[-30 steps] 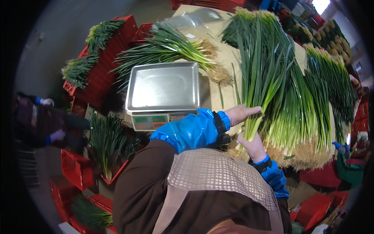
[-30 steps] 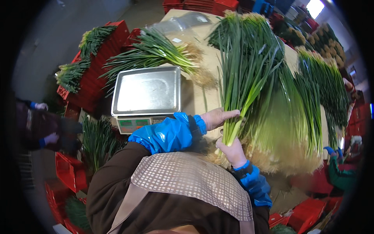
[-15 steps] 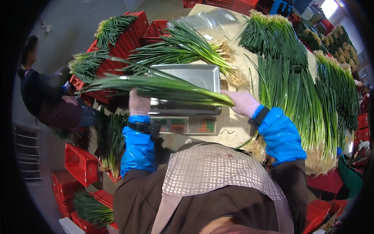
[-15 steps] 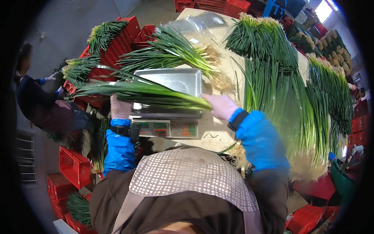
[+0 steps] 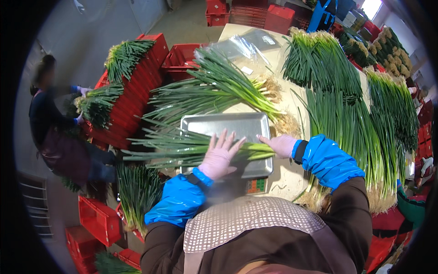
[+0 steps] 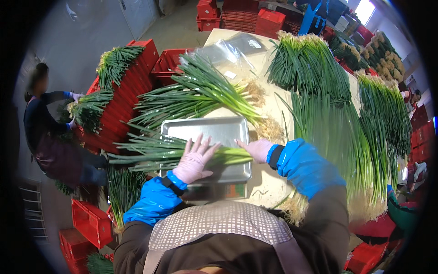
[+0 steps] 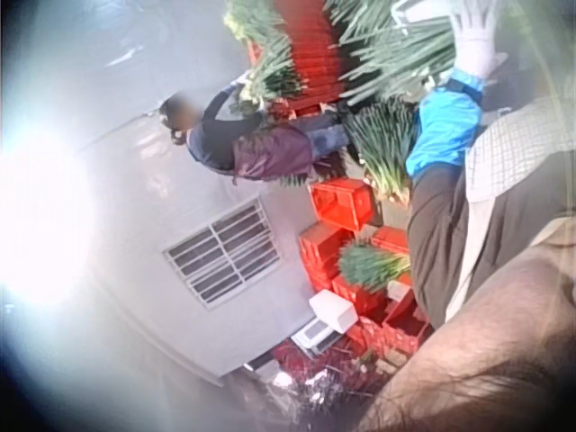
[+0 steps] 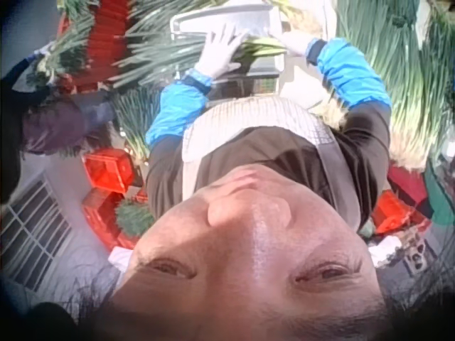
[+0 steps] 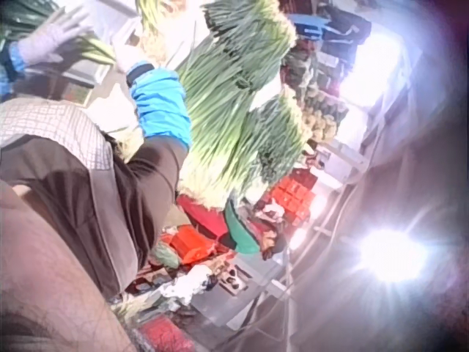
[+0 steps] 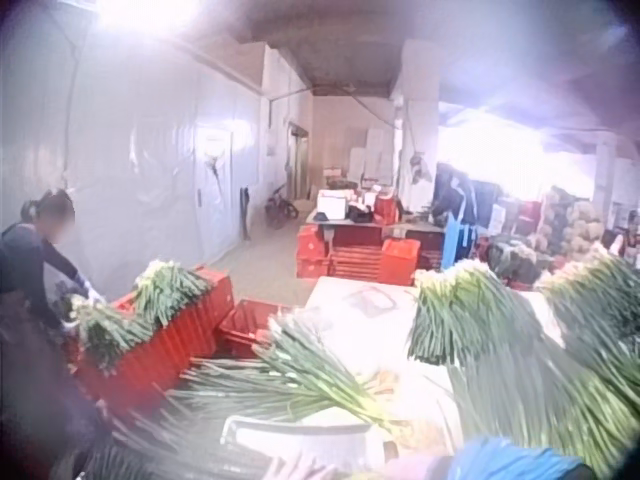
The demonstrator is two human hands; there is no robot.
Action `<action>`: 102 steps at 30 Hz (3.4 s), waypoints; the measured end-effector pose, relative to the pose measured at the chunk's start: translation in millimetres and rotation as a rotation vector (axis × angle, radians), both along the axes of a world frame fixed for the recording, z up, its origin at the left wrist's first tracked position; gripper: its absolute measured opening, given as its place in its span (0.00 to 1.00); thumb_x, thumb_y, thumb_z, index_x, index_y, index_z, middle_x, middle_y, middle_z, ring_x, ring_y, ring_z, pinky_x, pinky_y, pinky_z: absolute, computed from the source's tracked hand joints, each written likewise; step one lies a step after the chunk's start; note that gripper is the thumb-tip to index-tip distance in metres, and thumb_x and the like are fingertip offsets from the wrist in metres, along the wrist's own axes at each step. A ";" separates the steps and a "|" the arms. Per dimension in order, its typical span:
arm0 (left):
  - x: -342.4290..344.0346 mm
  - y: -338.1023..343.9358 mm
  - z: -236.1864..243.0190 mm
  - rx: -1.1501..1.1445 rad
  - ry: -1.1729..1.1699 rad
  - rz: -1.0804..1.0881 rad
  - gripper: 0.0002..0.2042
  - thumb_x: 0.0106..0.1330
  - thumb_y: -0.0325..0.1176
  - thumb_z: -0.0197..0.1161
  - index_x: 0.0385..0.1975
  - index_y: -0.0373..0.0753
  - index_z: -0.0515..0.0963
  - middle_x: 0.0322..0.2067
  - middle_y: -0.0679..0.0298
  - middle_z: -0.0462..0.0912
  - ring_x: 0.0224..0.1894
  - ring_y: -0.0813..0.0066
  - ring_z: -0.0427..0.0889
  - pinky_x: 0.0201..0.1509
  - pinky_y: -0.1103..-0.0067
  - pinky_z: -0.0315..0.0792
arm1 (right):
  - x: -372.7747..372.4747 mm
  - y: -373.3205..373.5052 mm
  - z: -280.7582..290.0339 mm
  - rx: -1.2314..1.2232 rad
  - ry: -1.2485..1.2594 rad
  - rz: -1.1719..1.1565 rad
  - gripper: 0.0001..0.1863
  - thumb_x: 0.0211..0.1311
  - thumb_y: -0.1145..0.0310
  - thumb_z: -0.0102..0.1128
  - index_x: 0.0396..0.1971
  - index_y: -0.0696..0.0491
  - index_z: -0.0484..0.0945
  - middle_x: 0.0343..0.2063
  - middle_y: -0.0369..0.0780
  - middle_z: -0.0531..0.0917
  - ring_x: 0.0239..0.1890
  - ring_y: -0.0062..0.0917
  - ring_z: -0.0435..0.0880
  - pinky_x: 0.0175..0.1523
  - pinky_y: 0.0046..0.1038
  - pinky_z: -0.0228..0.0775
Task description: The person repeatedly picks bundles of green onions, places them on a digital scale, and then packs them into clear plastic bags. The packed bundles are set aside on the table. The process is repeated continuously throughout the clip.
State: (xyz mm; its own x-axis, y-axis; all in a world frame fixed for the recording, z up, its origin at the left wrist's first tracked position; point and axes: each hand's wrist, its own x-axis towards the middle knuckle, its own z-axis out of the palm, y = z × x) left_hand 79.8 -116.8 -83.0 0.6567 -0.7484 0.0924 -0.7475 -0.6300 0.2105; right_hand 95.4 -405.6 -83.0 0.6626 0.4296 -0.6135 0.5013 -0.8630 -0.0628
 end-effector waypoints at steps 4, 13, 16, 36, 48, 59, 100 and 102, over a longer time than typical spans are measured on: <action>19.6 -16.5 -23.6 0.189 0.058 0.120 0.48 0.46 0.36 0.71 0.71 0.51 0.53 0.60 0.57 0.66 0.65 0.55 0.63 0.64 0.45 0.57 | 65.9 -29.0 33.5 0.331 0.106 0.135 0.56 0.50 0.39 0.67 0.72 0.47 0.47 0.49 0.56 0.78 0.50 0.47 0.80 0.55 0.40 0.71; 27.1 -28.5 -28.0 0.181 0.089 0.166 0.32 0.60 0.39 0.56 0.68 0.54 0.60 0.56 0.56 0.68 0.60 0.54 0.66 0.61 0.45 0.59 | 366.0 -84.1 -15.1 0.371 -0.516 -0.436 0.41 0.56 0.50 0.65 0.66 0.50 0.61 0.56 0.54 0.73 0.59 0.46 0.72 0.63 0.38 0.64; 29.9 -28.8 -30.2 0.218 0.140 0.177 0.33 0.59 0.38 0.56 0.68 0.57 0.60 0.58 0.57 0.66 0.61 0.55 0.64 0.61 0.45 0.57 | 429.9 -58.1 -75.0 0.299 -0.580 -0.455 0.41 0.55 0.55 0.66 0.67 0.47 0.59 0.66 0.51 0.61 0.68 0.43 0.62 0.67 0.38 0.61; 16.9 -27.7 -58.1 0.312 0.036 0.215 0.33 0.57 0.35 0.55 0.66 0.69 0.61 0.55 0.63 0.69 0.59 0.61 0.67 0.66 0.50 0.54 | 563.6 -22.3 -158.6 0.159 -0.546 -0.420 0.18 0.63 0.63 0.50 0.52 0.46 0.78 0.49 0.48 0.81 0.52 0.43 0.79 0.58 0.42 0.70; 21.6 -30.9 -45.9 0.224 0.179 0.246 0.32 0.57 0.36 0.55 0.66 0.65 0.62 0.57 0.59 0.67 0.61 0.57 0.64 0.64 0.47 0.53 | 531.2 -138.0 -69.0 0.522 -0.994 -0.986 0.14 0.62 0.65 0.48 0.39 0.53 0.82 0.41 0.52 0.82 0.47 0.47 0.81 0.52 0.42 0.71; 22.0 -22.5 -49.9 0.241 0.009 0.138 0.34 0.55 0.37 0.62 0.66 0.52 0.62 0.59 0.58 0.67 0.62 0.53 0.64 0.63 0.44 0.54 | 265.0 -245.7 92.9 1.239 -0.431 -0.520 0.09 0.70 0.67 0.53 0.36 0.56 0.78 0.32 0.30 0.79 0.35 0.12 0.74 0.42 0.18 0.68; 62.4 11.5 -52.8 0.074 0.011 0.049 0.24 0.49 0.30 0.65 0.51 0.44 0.74 0.34 0.55 0.83 0.37 0.55 0.83 0.38 0.64 0.76 | -136.1 36.2 -41.8 1.126 -0.095 -1.203 0.25 0.68 0.55 0.55 0.60 0.53 0.70 0.42 0.40 0.83 0.42 0.29 0.82 0.47 0.27 0.75; 64.2 11.8 -54.9 0.073 0.028 0.033 0.25 0.48 0.29 0.66 0.51 0.44 0.74 0.34 0.55 0.83 0.37 0.55 0.83 0.39 0.64 0.76 | -144.7 0.3 -61.7 0.693 -0.344 -0.989 0.28 0.65 0.57 0.57 0.62 0.51 0.68 0.46 0.45 0.81 0.49 0.36 0.79 0.53 0.32 0.72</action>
